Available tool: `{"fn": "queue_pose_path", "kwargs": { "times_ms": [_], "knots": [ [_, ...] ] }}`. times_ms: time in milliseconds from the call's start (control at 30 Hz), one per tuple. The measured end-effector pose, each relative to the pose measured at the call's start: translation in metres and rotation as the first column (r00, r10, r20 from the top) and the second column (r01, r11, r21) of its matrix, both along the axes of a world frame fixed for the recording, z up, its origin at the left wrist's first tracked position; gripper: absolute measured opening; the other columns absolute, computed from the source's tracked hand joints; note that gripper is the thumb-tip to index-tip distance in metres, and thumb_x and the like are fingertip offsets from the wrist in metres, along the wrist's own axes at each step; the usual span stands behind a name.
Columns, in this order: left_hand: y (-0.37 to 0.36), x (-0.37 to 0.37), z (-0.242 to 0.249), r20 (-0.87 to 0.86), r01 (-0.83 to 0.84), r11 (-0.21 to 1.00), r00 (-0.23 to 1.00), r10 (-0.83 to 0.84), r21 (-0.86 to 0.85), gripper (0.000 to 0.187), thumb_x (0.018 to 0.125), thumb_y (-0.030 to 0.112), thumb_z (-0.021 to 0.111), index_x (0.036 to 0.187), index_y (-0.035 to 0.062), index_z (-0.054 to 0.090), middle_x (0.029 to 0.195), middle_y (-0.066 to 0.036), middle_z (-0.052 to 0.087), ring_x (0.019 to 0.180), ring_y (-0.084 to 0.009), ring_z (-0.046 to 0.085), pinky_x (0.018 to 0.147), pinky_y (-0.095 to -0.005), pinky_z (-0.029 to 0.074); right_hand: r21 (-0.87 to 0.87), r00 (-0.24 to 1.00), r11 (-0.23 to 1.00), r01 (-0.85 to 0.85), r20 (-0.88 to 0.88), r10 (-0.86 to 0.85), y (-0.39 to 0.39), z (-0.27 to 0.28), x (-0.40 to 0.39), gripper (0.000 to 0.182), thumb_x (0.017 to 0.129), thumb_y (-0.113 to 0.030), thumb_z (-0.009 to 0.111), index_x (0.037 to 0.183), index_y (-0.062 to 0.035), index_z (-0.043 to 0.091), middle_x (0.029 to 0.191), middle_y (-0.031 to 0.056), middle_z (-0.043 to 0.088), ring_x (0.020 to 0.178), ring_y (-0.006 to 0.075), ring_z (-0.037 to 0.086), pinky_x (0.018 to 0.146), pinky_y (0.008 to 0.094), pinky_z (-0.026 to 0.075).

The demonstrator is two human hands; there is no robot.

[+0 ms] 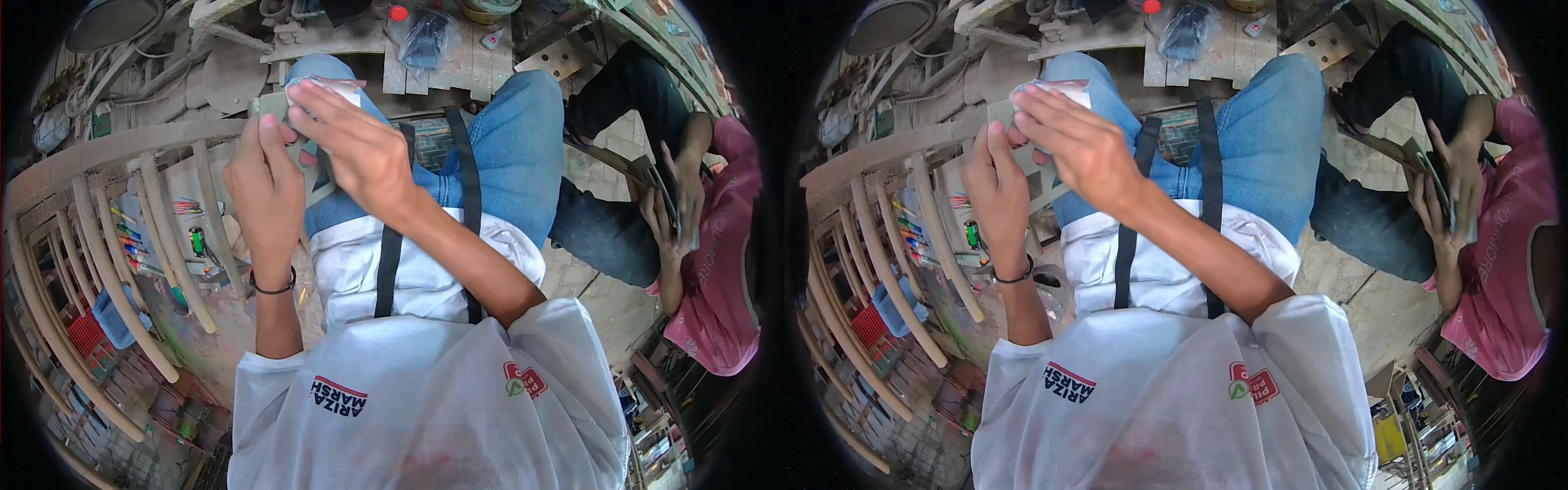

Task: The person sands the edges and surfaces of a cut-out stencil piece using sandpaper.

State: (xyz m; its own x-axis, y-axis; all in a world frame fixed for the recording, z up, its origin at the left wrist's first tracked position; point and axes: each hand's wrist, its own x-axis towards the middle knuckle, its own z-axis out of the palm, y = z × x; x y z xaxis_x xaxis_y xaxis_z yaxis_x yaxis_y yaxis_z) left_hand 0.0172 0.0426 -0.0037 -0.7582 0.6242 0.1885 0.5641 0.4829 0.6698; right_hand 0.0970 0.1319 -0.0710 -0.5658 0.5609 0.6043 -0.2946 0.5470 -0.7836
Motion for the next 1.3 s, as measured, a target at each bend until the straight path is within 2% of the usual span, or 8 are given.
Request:
{"fn": "queue_pose_path", "kwargs": {
  "times_ms": [333, 467, 600, 733, 800, 900, 1100, 1300],
  "knots": [
    [-0.009, 0.001, -0.007, -0.086, 0.058, 0.995, 0.994, -0.065, -0.082, 0.024, 0.103, 0.015, 0.043, 0.094, -0.0040, 0.055, 0.071, -0.018, 0.060, 0.061, -0.0241, 0.066, 0.056, -0.0373, 0.046, -0.042, 1.000, 0.999, -0.013, 0.020, 0.014, -0.005, -0.011, -0.004, 0.052, 0.071, 0.017, 0.055, 0.118, -0.0017, 0.066, 0.130, 0.0179, 0.061, 0.121, 0.0333, 0.059, 0.103, 0.0378, 0.048],
    [-0.006, 0.010, 0.003, 0.134, 0.023, 0.999, 0.991, -0.018, -0.042, 0.019, 0.102, 0.012, 0.043, 0.104, -0.0045, 0.053, 0.081, -0.019, 0.062, 0.066, -0.0248, 0.064, 0.060, -0.0372, 0.047, -0.113, 0.979, 0.992, 0.058, 0.202, -0.034, -0.005, -0.025, -0.003, 0.051, 0.072, 0.017, 0.054, 0.118, -0.0010, 0.066, 0.132, 0.0174, 0.060, 0.122, 0.0327, 0.059, 0.102, 0.0369, 0.048],
    [-0.003, 0.015, 0.006, 0.217, 0.010, 0.995, 0.976, 0.012, -0.099, 0.022, 0.101, 0.011, 0.043, 0.113, -0.0051, 0.052, 0.088, -0.018, 0.062, 0.067, -0.0257, 0.063, 0.063, -0.0366, 0.047, -0.096, 0.999, 0.994, -0.052, -0.011, 0.051, -0.007, -0.004, -0.001, 0.049, 0.074, 0.016, 0.052, 0.118, 0.0003, 0.066, 0.130, 0.0186, 0.061, 0.119, 0.0323, 0.060, 0.099, 0.0360, 0.050],
    [-0.003, 0.015, 0.008, 0.316, -0.019, 0.994, 0.947, 0.052, -0.105, 0.021, 0.098, 0.007, 0.043, 0.113, -0.0059, 0.051, 0.090, -0.020, 0.061, 0.069, -0.0259, 0.063, 0.064, -0.0363, 0.047, -0.157, 0.979, 0.985, 0.068, 0.203, -0.035, -0.002, -0.015, -0.004, 0.046, 0.076, 0.016, 0.052, 0.117, 0.0017, 0.066, 0.129, 0.0200, 0.061, 0.120, 0.0313, 0.060, 0.100, 0.0358, 0.050],
    [-0.007, 0.017, -0.005, 0.031, 0.071, 0.997, 0.997, -0.071, 0.012, 0.020, 0.094, 0.003, 0.042, 0.110, -0.0064, 0.050, 0.093, -0.022, 0.059, 0.073, -0.0264, 0.062, 0.067, -0.0370, 0.047, -0.156, 0.995, 0.988, 0.014, 0.099, 0.002, -0.008, -0.004, -0.003, 0.046, 0.076, 0.015, 0.051, 0.117, 0.0019, 0.066, 0.129, 0.0198, 0.061, 0.120, 0.0318, 0.060, 0.100, 0.0361, 0.050],
    [-0.008, 0.018, 0.001, 0.372, -0.028, 0.999, 0.928, 0.014, 0.033, 0.017, 0.090, 0.000, 0.040, 0.105, -0.0051, 0.047, 0.096, -0.023, 0.058, 0.075, -0.0266, 0.061, 0.069, -0.0374, 0.048, -0.151, 0.995, 0.987, -0.053, 0.077, 0.065, -0.008, -0.014, -0.002, 0.043, 0.077, 0.014, 0.051, 0.117, 0.0048, 0.065, 0.129, 0.0218, 0.060, 0.120, 0.0328, 0.060, 0.101, 0.0375, 0.049],
    [-0.005, 0.019, -0.006, 0.096, 0.082, 0.995, 0.991, -0.087, 0.062, 0.012, 0.091, -0.003, 0.039, 0.102, -0.0019, 0.043, 0.094, -0.019, 0.054, 0.076, -0.0252, 0.062, 0.071, -0.0360, 0.048, -0.177, 0.998, 0.982, -0.062, -0.006, 0.062, -0.010, 0.015, -0.002, 0.042, 0.078, 0.014, 0.052, 0.117, 0.0046, 0.065, 0.128, 0.0237, 0.060, 0.120, 0.0338, 0.059, 0.102, 0.0370, 0.048],
    [-0.007, 0.016, 0.003, 0.246, 0.073, 0.997, 0.966, -0.077, 0.022, 0.013, 0.093, 0.000, 0.039, 0.105, -0.0028, 0.043, 0.097, -0.021, 0.055, 0.077, -0.0265, 0.062, 0.071, -0.0354, 0.048, -0.170, 0.997, 0.984, -0.056, 0.043, 0.064, -0.005, 0.002, -0.004, 0.041, 0.079, 0.016, 0.053, 0.116, 0.0032, 0.066, 0.126, 0.0207, 0.062, 0.121, 0.0324, 0.059, 0.102, 0.0360, 0.049]
  ]
}}
